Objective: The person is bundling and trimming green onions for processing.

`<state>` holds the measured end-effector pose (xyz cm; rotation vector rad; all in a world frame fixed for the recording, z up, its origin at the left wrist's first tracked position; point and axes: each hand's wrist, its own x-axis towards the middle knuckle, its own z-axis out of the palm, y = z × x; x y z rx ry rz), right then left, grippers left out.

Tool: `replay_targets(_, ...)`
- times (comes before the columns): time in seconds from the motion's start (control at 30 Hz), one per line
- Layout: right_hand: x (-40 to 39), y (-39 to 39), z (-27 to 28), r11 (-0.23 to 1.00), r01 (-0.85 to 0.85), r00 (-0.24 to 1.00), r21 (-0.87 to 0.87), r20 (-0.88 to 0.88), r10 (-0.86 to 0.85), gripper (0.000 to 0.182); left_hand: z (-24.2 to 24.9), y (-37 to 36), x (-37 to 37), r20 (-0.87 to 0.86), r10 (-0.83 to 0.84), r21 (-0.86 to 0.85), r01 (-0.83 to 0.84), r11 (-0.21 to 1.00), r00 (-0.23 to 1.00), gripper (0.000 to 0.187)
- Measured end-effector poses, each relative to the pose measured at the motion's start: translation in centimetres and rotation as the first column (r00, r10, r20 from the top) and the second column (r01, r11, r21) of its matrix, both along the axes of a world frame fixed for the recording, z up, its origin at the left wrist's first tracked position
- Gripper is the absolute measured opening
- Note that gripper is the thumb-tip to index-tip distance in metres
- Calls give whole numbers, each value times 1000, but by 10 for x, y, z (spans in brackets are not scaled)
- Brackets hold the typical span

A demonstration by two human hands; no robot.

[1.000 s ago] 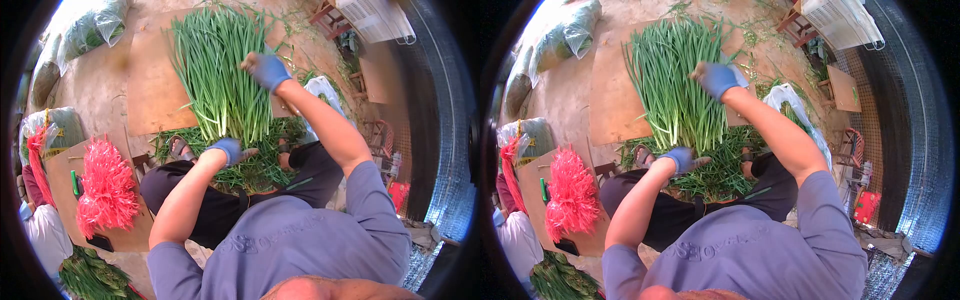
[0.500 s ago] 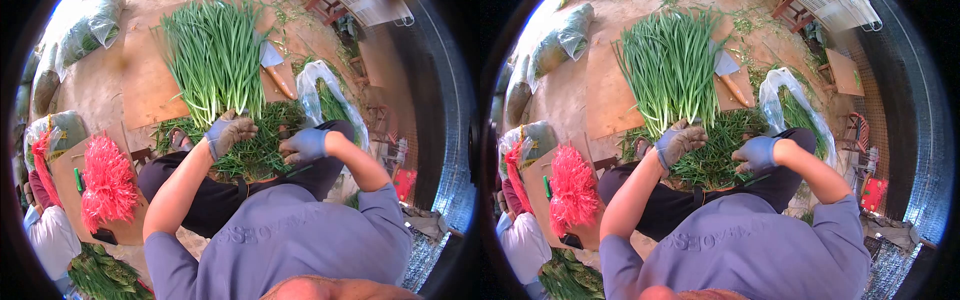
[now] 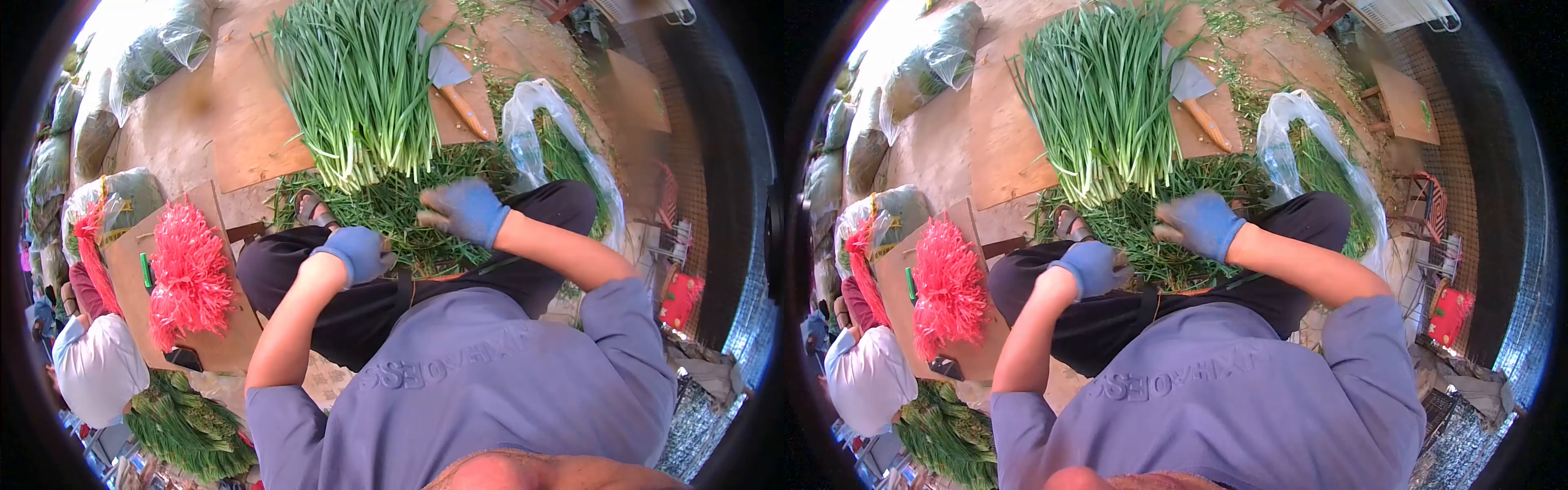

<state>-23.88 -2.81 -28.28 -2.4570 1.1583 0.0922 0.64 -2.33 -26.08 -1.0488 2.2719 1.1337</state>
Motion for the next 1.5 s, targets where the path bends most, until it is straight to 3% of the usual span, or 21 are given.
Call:
replay_targets(0.07,26,-23,25,966,147,977,-214,184,-108,26,17,-9,9,-76,67,134,-57,989,995,40)
replay_targets(0.17,60,-57,7,835,141,968,-532,251,-4,19,-1,5,17,-164,143,108,-126,986,976,39)
replay_targets(0.3,80,-79,-38,812,70,998,-580,47,-52,12,-7,22,17,-206,235,124,-212,969,950,38)
replay_targets(0.43,64,-46,-12,851,88,971,-518,236,43,10,-2,39,21,-275,272,129,-245,961,922,30)
replay_targets(0.5,40,-8,7,946,-15,986,-324,151,67,11,-6,49,23,-331,285,98,-267,959,899,31)
replay_targets(0.57,17,26,5,996,-87,983,32,167,80,13,-12,59,24,-360,296,52,-297,953,885,34)
replay_targets(0.7,-14,75,-44,985,-89,987,150,-123,108,22,-17,55,-8,103,170,-66,-164,984,980,38)
replay_targets(0.77,-5,63,-42,995,-30,984,96,-170,46,26,-51,51,-28,148,103,-72,-93,993,984,37)
replay_targets(0.87,29,62,-12,961,97,961,-260,274,-23,34,-111,60,-50,110,98,-65,-91,994,989,37)
replay_targets(0.97,34,64,-49,955,76,836,-287,541,96,30,-88,64,-50,-6,-19,-52,19,998,1000,39)
replay_targets(1.0,26,63,-72,997,-13,970,-80,240,32,28,-66,65,-45,-48,-86,-46,84,995,995,42)
replay_targets(1.03,10,56,-99,989,-34,994,143,-99,48,26,-46,69,-23,-318,-21,-19,15,1000,948,44)
replay_targets(1.07,2,52,-113,934,26,901,355,-412,132,23,-45,67,-5,-438,59,52,-40,998,897,40)
replay_targets(1.1,6,55,-107,976,61,970,208,-241,-10,24,12,58,1,-241,330,393,-218,893,913,35)
replay_targets(1.13,12,52,-90,991,117,992,58,-46,-115,25,29,55,18,-359,304,183,-253,950,883,31)
replay_targets(1.17,20,50,-73,976,202,968,-75,164,-188,26,25,55,35,-411,534,264,-464,846,739,31)
replay_targets(1.23,47,40,-49,935,305,912,-180,339,-232,27,39,32,50,-400,676,7,-735,678,619,29)
replay_targets(1.27,64,32,-43,906,355,873,-229,428,-234,27,32,16,58,-435,735,-15,-820,572,520,28)
replay_targets(1.3,77,25,-49,893,389,870,-228,409,-274,26,17,6,60,-668,624,-116,-885,451,406,27)
replay_targets(1.47,100,-7,-89,799,558,778,-225,479,-408,22,-14,-58,57,-758,359,-416,-827,378,545,26)
replay_targets(1.5,102,-2,-91,796,586,778,-151,378,-501,23,-19,-68,53,-752,335,-443,-811,382,568,26)
